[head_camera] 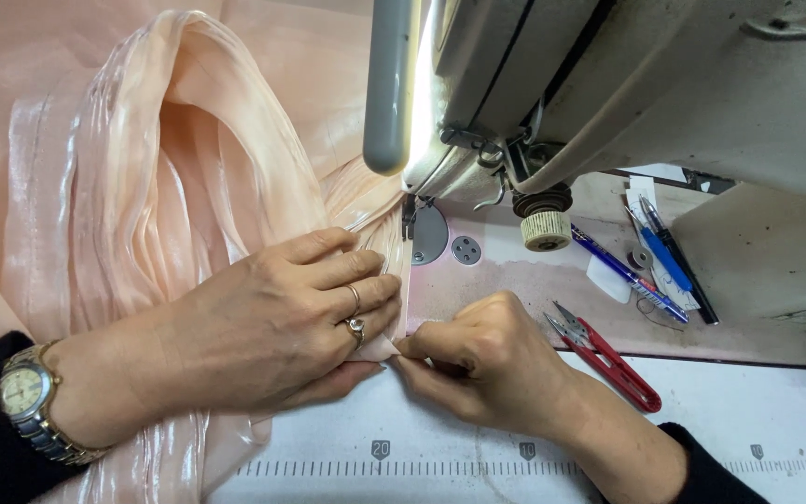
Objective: Manually folding fabric into pleats and sewing them using an industrial sewing machine.
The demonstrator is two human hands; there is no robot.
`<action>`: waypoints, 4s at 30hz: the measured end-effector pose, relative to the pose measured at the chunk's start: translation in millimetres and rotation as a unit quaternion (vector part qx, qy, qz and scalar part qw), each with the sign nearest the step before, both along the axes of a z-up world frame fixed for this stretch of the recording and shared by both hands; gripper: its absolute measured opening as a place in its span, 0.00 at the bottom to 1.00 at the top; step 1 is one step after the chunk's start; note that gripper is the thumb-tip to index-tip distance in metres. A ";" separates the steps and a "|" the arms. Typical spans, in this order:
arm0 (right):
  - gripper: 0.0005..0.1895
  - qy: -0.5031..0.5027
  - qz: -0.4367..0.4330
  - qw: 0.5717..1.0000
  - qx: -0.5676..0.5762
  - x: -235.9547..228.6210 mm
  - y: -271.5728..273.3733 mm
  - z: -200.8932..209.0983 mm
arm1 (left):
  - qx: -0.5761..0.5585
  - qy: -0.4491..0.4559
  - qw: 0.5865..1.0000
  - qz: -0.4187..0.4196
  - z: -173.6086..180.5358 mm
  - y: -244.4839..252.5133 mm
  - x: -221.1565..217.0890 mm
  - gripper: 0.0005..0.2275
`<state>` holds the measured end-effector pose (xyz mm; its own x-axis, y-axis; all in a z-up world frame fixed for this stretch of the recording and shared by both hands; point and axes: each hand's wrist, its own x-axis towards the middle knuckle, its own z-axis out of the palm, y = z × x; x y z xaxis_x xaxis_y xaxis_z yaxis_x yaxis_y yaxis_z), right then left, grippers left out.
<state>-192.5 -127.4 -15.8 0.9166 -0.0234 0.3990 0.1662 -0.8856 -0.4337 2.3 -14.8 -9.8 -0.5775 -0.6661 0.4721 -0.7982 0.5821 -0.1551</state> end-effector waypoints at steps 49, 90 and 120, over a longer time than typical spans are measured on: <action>0.12 0.001 -0.018 1.000 0.012 7.2 -12.1 -3.2 | 0.008 0.035 0.999 -0.006 -4.3 -20.9 11.3 0.19; 0.03 -0.026 -0.070 0.997 0.027 11.9 -13.6 -2.8 | 0.012 -0.056 0.994 0.090 38.1 -17.3 48.0 0.13; 0.18 0.043 -0.057 0.987 0.143 -2.4 43.2 45.0 | -0.114 -0.075 0.983 0.125 42.6 11.4 43.7 0.08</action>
<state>-194.9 -84.2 29.2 0.9314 -0.2296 0.2825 0.0237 -0.7361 -0.6764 45.9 -3.4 32.8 -0.4837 -0.6826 0.5478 -0.8702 0.3078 -0.3848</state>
